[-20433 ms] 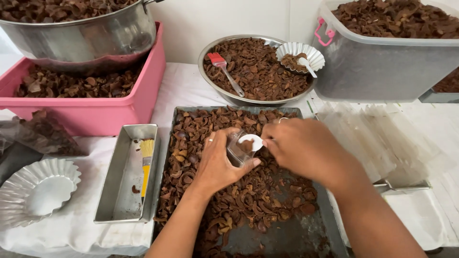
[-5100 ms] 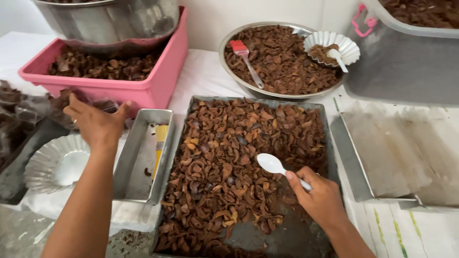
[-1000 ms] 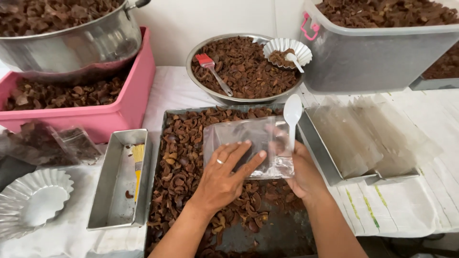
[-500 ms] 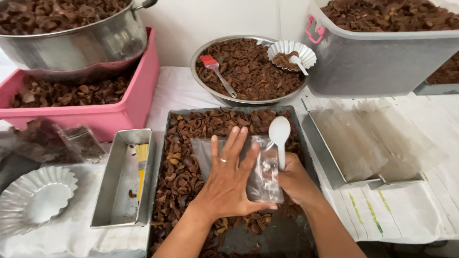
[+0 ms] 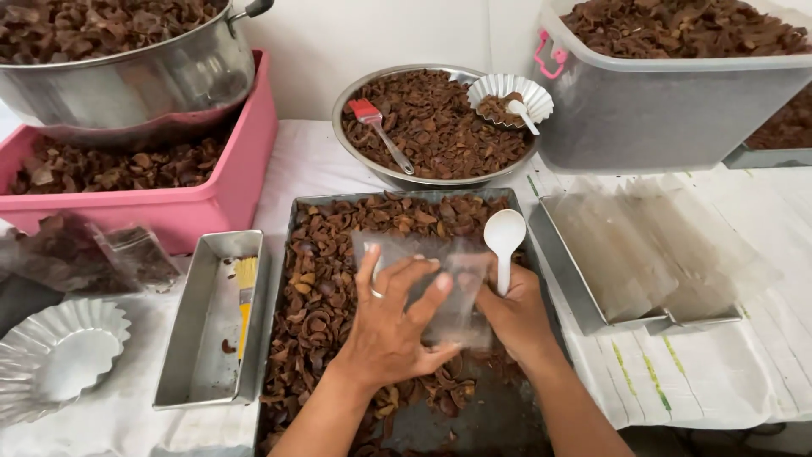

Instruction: Filling small plastic bags with dried plant material using a spoon

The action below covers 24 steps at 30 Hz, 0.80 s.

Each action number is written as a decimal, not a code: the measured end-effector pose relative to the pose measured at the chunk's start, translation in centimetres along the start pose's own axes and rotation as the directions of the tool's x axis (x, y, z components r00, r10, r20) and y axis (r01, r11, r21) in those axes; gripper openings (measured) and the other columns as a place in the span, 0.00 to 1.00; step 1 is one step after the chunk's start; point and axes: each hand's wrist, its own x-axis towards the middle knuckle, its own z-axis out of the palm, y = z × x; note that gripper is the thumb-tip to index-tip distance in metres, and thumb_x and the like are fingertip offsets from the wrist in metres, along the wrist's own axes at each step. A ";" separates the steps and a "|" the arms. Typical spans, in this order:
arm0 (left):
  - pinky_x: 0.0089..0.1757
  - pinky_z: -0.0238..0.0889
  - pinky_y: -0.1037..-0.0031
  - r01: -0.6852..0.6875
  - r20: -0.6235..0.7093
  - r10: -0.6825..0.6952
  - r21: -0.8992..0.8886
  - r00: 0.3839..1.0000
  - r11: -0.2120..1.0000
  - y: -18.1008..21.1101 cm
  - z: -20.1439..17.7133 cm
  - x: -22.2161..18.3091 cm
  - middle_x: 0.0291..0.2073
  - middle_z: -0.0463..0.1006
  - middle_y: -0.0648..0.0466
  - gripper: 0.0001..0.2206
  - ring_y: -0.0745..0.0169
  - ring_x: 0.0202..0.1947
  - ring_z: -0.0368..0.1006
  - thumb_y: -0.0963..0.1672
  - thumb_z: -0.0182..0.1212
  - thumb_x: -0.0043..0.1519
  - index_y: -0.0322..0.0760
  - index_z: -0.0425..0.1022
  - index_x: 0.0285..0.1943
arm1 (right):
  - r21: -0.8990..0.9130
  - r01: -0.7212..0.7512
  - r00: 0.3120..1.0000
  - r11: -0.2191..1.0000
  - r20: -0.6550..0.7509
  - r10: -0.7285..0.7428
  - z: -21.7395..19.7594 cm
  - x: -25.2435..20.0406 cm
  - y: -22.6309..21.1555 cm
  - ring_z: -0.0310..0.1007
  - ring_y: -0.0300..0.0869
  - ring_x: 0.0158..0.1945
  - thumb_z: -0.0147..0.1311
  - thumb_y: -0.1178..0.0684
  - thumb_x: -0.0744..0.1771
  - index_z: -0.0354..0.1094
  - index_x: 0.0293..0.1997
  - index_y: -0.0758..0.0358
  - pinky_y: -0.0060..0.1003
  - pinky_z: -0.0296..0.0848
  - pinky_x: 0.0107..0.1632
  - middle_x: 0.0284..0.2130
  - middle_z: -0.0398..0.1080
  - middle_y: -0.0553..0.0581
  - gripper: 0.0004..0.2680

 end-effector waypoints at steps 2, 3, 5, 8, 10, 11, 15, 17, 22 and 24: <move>0.71 0.35 0.37 0.018 0.027 -0.017 -0.027 0.999 0.999 0.0 -0.7 0.5 0.66 0.67 0.40 0.47 0.42 0.65 0.70 0.62 0.66 0.62 0.48 0.39 0.82 | 0.045 -0.047 0.999 0.998 -0.007 0.047 -0.5 0.1 1.2 0.60 0.31 0.21 0.61 0.54 0.65 0.78 0.44 0.61 0.30 0.62 0.27 0.20 0.70 0.45 0.07; 0.71 0.35 0.37 0.019 0.027 -0.018 -0.028 0.999 0.999 0.2 -0.7 0.7 0.66 0.67 0.40 0.47 0.42 0.65 0.70 0.62 0.66 0.62 0.48 0.39 0.82 | 0.043 -0.047 0.999 0.998 -0.008 0.048 -0.6 0.0 1.0 0.60 0.31 0.21 0.61 0.54 0.65 0.78 0.44 0.61 0.30 0.62 0.27 0.20 0.70 0.45 0.07; 0.74 0.22 0.37 0.080 0.120 -0.070 -0.083 0.990 0.993 0.5 -0.9 1.0 0.80 0.40 0.38 0.48 0.39 0.82 0.43 0.68 0.51 0.62 0.55 0.30 0.83 | -0.010 0.010 0.996 1.000 0.093 -0.009 -0.7 -0.1 0.6 0.80 0.39 0.37 0.58 0.50 0.66 0.78 0.50 0.62 0.35 0.79 0.38 0.38 0.82 0.54 0.11; 0.71 0.19 0.25 0.078 0.178 -0.052 -0.143 0.983 0.987 0.6 -0.8 0.9 0.80 0.32 0.34 0.59 0.32 0.82 0.40 0.68 0.65 0.54 0.60 0.22 0.83 | 0.030 0.124 0.967 0.992 0.221 -0.128 -0.7 -0.2 1.1 0.78 0.37 0.30 0.59 0.53 0.66 0.77 0.41 0.61 0.31 0.75 0.32 0.30 0.79 0.53 0.05; 0.70 0.23 0.26 0.053 0.173 -0.033 -0.112 0.984 0.992 0.4 -0.3 0.4 0.76 0.43 0.35 0.59 0.33 0.77 0.50 0.67 0.69 0.53 0.59 0.25 0.82 | 0.071 0.083 0.965 0.994 0.244 -0.098 -0.6 -0.4 0.4 0.77 0.37 0.31 0.60 0.56 0.65 0.77 0.41 0.62 0.32 0.75 0.32 0.30 0.79 0.53 0.04; 0.69 0.26 0.27 0.027 0.170 -0.012 -0.082 0.985 0.996 0.3 -0.1 0.1 0.72 0.54 0.36 0.59 0.33 0.71 0.60 0.65 0.73 0.51 0.59 0.28 0.82 | 0.111 0.041 0.962 0.993 0.265 -0.070 -0.4 -0.5 0.1 0.76 0.37 0.31 0.62 0.59 0.64 0.76 0.42 0.62 0.32 0.75 0.33 0.30 0.78 0.53 0.05; 0.70 0.34 0.35 -0.028 0.113 0.027 -0.001 0.993 1.000 0.4 -0.7 0.4 0.66 0.61 0.40 0.52 0.39 0.68 0.65 0.65 0.68 0.58 0.54 0.34 0.82 | 0.001 0.044 0.968 0.999 0.246 -0.043 -0.2 -0.2 -0.1 0.82 0.43 0.42 0.62 0.56 0.63 0.76 0.48 0.60 0.38 0.81 0.46 0.39 0.81 0.55 0.09; 0.68 0.49 0.41 -0.080 0.024 0.079 0.032 0.997 0.996 0.7 -2.0 1.2 0.56 0.74 0.43 0.28 0.46 0.54 0.73 0.56 0.39 0.76 0.39 0.48 0.79 | -0.009 -0.039 0.992 0.999 0.120 0.039 -0.5 0.1 0.2 0.81 0.41 0.43 0.63 0.51 0.63 0.74 0.45 0.62 0.37 0.80 0.47 0.40 0.80 0.55 0.10; 0.64 0.61 0.44 -0.119 0.031 0.119 -0.006 0.992 0.993 0.8 -2.3 1.6 0.51 0.74 0.41 0.27 0.46 0.50 0.72 0.54 0.43 0.74 0.31 0.55 0.74 | 0.065 -0.087 0.990 0.994 0.117 0.079 -0.8 0.2 0.5 0.76 0.39 0.35 0.63 0.54 0.63 0.74 0.45 0.64 0.34 0.75 0.38 0.33 0.77 0.55 0.10; 0.63 0.63 0.47 -0.134 0.026 0.133 0.000 0.991 0.991 0.3 -1.3 1.0 0.50 0.74 0.42 0.28 0.47 0.50 0.72 0.55 0.38 0.75 0.29 0.56 0.73 | 0.072 -0.079 0.991 0.994 0.118 0.070 -0.9 0.4 0.6 0.74 0.37 0.34 0.63 0.55 0.63 0.74 0.45 0.64 0.32 0.74 0.37 0.33 0.76 0.54 0.09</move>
